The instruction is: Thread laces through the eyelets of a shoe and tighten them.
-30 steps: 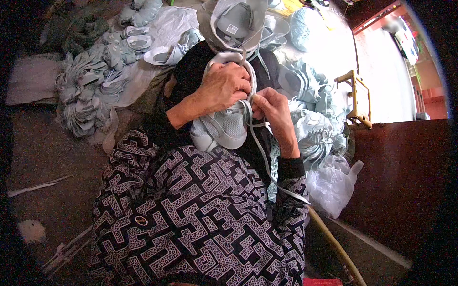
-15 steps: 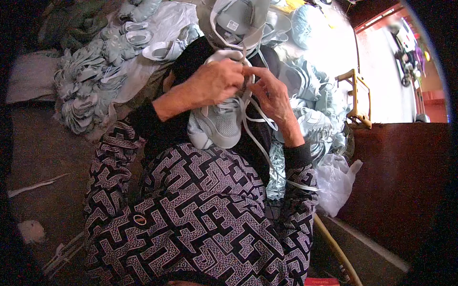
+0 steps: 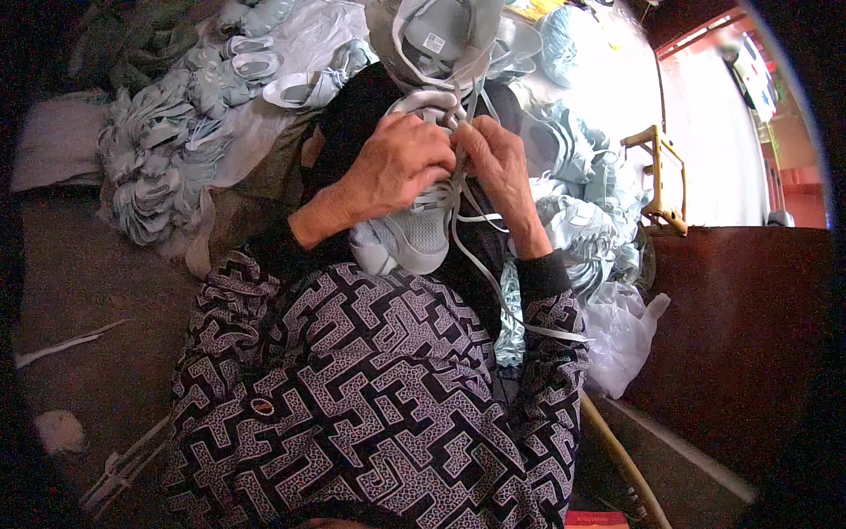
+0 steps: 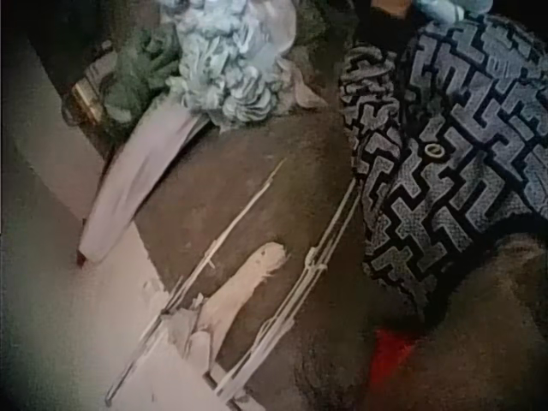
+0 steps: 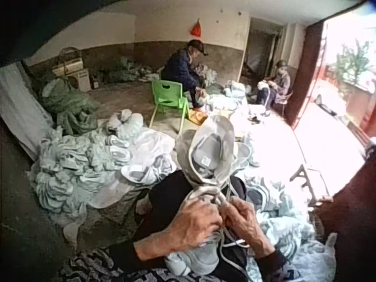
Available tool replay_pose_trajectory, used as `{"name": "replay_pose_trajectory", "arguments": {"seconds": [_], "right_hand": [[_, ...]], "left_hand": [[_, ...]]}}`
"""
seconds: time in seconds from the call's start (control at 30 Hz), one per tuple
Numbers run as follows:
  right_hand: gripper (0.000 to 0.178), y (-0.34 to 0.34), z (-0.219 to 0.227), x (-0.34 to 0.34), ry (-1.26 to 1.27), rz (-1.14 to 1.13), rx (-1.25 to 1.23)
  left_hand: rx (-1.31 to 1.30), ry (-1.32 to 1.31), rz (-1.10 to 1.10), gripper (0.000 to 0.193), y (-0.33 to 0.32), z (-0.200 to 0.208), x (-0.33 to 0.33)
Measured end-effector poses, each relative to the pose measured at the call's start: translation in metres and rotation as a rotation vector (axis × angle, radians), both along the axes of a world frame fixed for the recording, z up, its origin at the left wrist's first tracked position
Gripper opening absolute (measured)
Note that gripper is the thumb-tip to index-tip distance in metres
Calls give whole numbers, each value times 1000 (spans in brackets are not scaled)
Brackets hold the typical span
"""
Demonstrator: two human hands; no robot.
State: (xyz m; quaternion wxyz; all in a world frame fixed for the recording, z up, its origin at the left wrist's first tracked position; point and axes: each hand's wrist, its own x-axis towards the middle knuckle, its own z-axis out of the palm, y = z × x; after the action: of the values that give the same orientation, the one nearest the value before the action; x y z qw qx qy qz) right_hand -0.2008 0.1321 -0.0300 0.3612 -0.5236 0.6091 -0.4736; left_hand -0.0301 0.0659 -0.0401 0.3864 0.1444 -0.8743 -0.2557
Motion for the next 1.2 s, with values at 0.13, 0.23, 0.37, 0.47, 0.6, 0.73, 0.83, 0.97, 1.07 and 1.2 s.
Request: {"name": "replay_pose_trajectory", "arguments": {"seconds": [0.13,0.23,0.37,0.47,0.6,0.73,0.83,0.97,1.07,1.2], "right_hand": [[17,-7,8,-20,-17,-67,-109],[16,-23,15,-136,409,-320,-430],[12,43,108,-314,-707,-618,-584],[22,84,103,-369,-572,-872,-684],[26,57,88,-274,-307,-985,-470],[27,86,51,-292,-715,-716,-459],[28,99,33,-309,-430,-394,-413],[29,108,42,-333,-1014,-561,-445],[29,102,41,-321,-1007,-573,-418],[27,132,59,-327,-960,-593,-445]], "left_hand": [[-197,-166,6,12,9,-4,1],[-170,-202,6,10,12,1,4],[-151,-207,-5,8,12,5,3],[-166,-222,-3,8,13,7,-4],[-126,-270,26,7,4,6,4],[5,-263,-135,7,2,5,3],[233,-300,-229,10,-6,28,4],[807,-105,-591,22,-33,81,-12],[746,-79,-420,23,-64,115,-43],[789,98,-298,25,-92,157,-79]]}}
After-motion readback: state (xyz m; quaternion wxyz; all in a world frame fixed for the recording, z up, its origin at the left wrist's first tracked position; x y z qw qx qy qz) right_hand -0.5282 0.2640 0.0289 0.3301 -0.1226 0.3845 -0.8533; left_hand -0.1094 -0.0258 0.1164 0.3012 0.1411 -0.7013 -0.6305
